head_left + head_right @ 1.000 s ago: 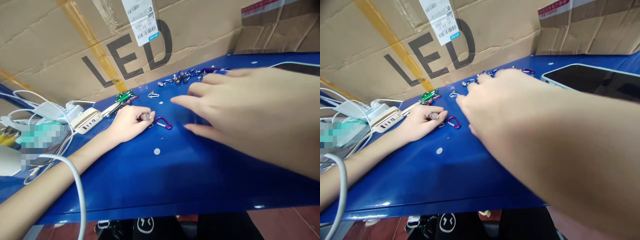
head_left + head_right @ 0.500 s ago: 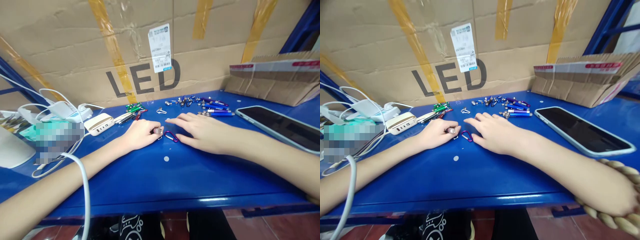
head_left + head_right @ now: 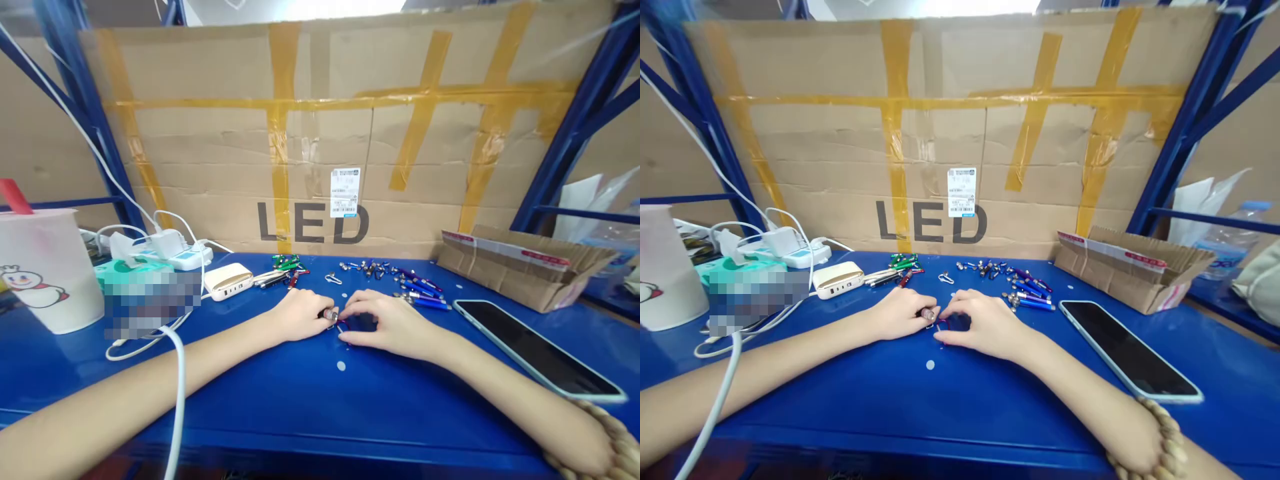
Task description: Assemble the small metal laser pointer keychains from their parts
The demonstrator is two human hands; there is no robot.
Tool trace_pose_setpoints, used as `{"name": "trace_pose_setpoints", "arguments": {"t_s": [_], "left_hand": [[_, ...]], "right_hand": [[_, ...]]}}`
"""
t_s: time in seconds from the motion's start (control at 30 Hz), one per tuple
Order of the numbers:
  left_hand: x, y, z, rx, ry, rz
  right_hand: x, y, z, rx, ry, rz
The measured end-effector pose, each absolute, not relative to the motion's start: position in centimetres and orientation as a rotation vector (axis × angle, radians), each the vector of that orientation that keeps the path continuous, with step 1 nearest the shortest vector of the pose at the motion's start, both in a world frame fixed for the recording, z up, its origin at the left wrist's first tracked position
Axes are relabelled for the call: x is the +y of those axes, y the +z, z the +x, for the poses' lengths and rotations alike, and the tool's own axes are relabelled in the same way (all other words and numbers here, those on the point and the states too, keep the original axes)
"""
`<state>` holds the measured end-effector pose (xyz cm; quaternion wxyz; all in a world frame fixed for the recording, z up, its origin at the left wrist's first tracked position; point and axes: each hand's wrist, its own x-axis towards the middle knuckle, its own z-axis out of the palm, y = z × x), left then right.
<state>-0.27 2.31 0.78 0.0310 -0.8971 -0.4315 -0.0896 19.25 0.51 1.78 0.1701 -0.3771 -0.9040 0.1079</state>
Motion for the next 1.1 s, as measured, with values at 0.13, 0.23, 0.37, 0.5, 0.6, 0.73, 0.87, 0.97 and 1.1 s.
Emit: {"name": "trace_pose_setpoints", "arguments": {"t_s": [0.13,0.23,0.37,0.5,0.6,0.73,0.87,0.97,1.1], "left_hand": [[2.1,0.8,-0.4,-1.339,-0.273,-2.731],[2.0,0.8,-0.3,-1.375,-0.284,-2.701],[2.0,0.8,-0.3,-1.445,-0.302,-2.676],[2.2,0.7,-0.3,-1.436,-0.300,-2.720],[2.3,0.7,-0.4,-1.435,-0.287,-2.755],[2.5,0.6,-0.4,-1.438,-0.308,-2.783],[2.6,0.5,-0.5,-1.413,-0.322,-2.801],[2.6,0.5,-0.6,-1.400,-0.325,-2.802],[2.7,0.5,-0.6,-1.382,-0.323,-2.818]], "right_hand": [[0.8,1.5,18.8,-2.543,0.353,-1.123],[1.4,1.1,18.5,-2.514,0.430,-1.145],[2.3,0.8,18.2,-2.486,0.437,-1.152],[3.4,0.4,18.5,-2.484,0.565,-1.135],[4.2,0.1,18.8,-2.485,0.691,-1.120],[4.5,0.0,19.2,-2.496,0.732,-1.053],[4.2,0.1,19.4,-2.505,0.717,-1.043],[4.0,0.2,19.4,-2.518,0.675,-1.046],[3.7,0.3,19.3,-2.530,0.620,-1.059]]}}
